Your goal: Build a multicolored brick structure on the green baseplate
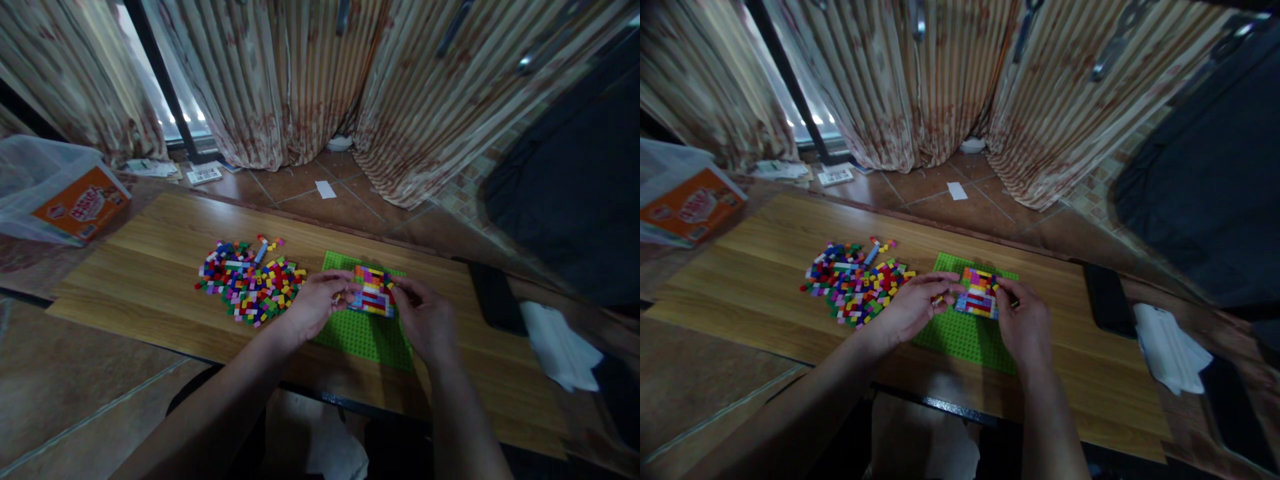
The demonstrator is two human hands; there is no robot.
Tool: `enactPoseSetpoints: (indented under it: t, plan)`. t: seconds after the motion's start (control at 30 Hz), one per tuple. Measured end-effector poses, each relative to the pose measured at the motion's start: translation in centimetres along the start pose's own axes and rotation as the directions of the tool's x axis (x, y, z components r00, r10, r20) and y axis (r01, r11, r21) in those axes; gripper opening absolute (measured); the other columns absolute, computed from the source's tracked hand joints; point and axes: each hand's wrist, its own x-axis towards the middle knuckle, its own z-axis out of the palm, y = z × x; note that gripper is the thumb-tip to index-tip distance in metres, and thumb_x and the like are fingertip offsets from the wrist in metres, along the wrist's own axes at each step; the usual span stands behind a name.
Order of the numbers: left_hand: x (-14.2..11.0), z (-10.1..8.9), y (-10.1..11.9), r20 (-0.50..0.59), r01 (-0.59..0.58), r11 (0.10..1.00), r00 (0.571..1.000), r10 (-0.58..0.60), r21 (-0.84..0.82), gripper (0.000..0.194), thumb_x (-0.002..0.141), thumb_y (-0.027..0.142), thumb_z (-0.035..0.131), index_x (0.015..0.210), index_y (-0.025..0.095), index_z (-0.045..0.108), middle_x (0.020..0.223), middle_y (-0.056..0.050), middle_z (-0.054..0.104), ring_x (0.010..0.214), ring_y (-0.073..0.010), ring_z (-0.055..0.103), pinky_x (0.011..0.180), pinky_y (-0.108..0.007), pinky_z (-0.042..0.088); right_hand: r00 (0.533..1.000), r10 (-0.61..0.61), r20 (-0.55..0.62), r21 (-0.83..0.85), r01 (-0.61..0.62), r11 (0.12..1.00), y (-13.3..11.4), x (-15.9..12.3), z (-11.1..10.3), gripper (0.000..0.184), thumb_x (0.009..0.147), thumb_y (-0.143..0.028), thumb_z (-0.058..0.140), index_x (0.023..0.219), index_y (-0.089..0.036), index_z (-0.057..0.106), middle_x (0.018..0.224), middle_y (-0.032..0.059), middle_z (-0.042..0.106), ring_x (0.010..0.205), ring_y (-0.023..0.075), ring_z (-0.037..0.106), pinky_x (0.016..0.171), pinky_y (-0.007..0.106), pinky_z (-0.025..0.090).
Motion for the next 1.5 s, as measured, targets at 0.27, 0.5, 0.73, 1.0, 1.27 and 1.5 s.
enactPoseSetpoints:
  t: [0.27, 0.5, 0.73, 1.0, 1.27, 1.5]
  plan:
    - [-0.1, 0.0, 0.0, -0.026, -0.016, 0.997, 1.0, 0.017, 0.07, 0.009, 0.085, 0.014, 0.06, 0.09, 0.01, 0.066, 0.082, -0.008, 0.071, 0.054, -0.0052, 0.054, 0.055, -0.019, 0.04, 0.993, -0.12, -0.02, -0.178, 0.114, 0.977, -0.3, 0.0, 0.4, 0.032, 0.087, -0.038, 0.05, 0.096, -0.018, 0.073, 0.096, 0.0103, 0.071, 0.083, 0.0235, 0.065, 0.077, 0.038, 0.05]
    - [0.0, -0.1, 0.0, -0.025, -0.032, 0.996, 0.999, 0.035, 0.087, 0.008, 0.083, 0.017, 0.064, 0.088, 0.011, 0.067, 0.079, -0.007, 0.07, 0.054, -0.0052, 0.054, 0.054, -0.018, 0.038, 0.99, -0.135, -0.041, -0.16, 0.127, 0.979, -0.2, 0.0, 0.8, 0.027, 0.084, -0.04, 0.056, 0.089, -0.021, 0.074, 0.09, 0.0078, 0.073, 0.078, 0.0229, 0.065, 0.075, 0.037, 0.05]
    - [0.0, -0.3, -0.1, -0.024, -0.044, 0.995, 0.999, 0.046, 0.089, 0.008, 0.085, 0.015, 0.061, 0.087, 0.011, 0.067, 0.078, -0.006, 0.07, 0.054, -0.0056, 0.054, 0.052, -0.018, 0.036, 0.99, -0.128, -0.061, -0.146, 0.118, 0.982, -0.3, -0.1, 0.4, 0.029, 0.083, -0.043, 0.057, 0.09, -0.022, 0.075, 0.091, 0.0077, 0.074, 0.076, 0.0226, 0.064, 0.073, 0.037, 0.05]
    - [-0.1, 0.0, 0.2, -0.047, -0.033, 0.995, 0.998, 0.037, 0.09, 0.01, 0.086, 0.011, 0.056, 0.086, 0.011, 0.066, 0.074, -0.005, 0.069, 0.053, -0.0059, 0.054, 0.052, -0.019, 0.036, 0.994, 0.038, -0.098, -0.056, -0.044, 0.997, 0.0, 0.1, 0.1, 0.031, 0.081, -0.042, 0.057, 0.09, -0.018, 0.073, 0.086, 0.0077, 0.072, 0.064, 0.0181, 0.06, 0.064, 0.033, 0.048]
    - [-0.1, 0.0, 0.2, -0.051, -0.024, 0.995, 0.998, 0.029, 0.097, 0.008, 0.086, 0.013, 0.058, 0.086, 0.011, 0.066, 0.075, -0.005, 0.069, 0.053, -0.0055, 0.054, 0.052, -0.019, 0.035, 0.979, 0.188, -0.082, -0.042, -0.192, 0.98, 0.5, 0.5, 0.4, 0.036, 0.075, -0.048, 0.062, 0.088, -0.017, 0.074, 0.072, 0.0073, 0.071, 0.062, 0.0194, 0.061, 0.059, 0.032, 0.046]
    - [-0.1, -0.1, 0.1, -0.053, -0.02, 0.994, 0.998, 0.025, 0.105, 0.008, 0.085, 0.013, 0.058, 0.086, 0.011, 0.067, 0.075, -0.005, 0.069, 0.053, -0.0055, 0.054, 0.053, -0.019, 0.036, 0.967, 0.244, -0.069, 0.001, -0.244, 0.97, 0.9, 0.7, 0.7, 0.039, 0.071, -0.049, 0.065, 0.089, -0.015, 0.073, 0.077, 0.0087, 0.073, 0.064, 0.0199, 0.063, 0.06, 0.032, 0.048]
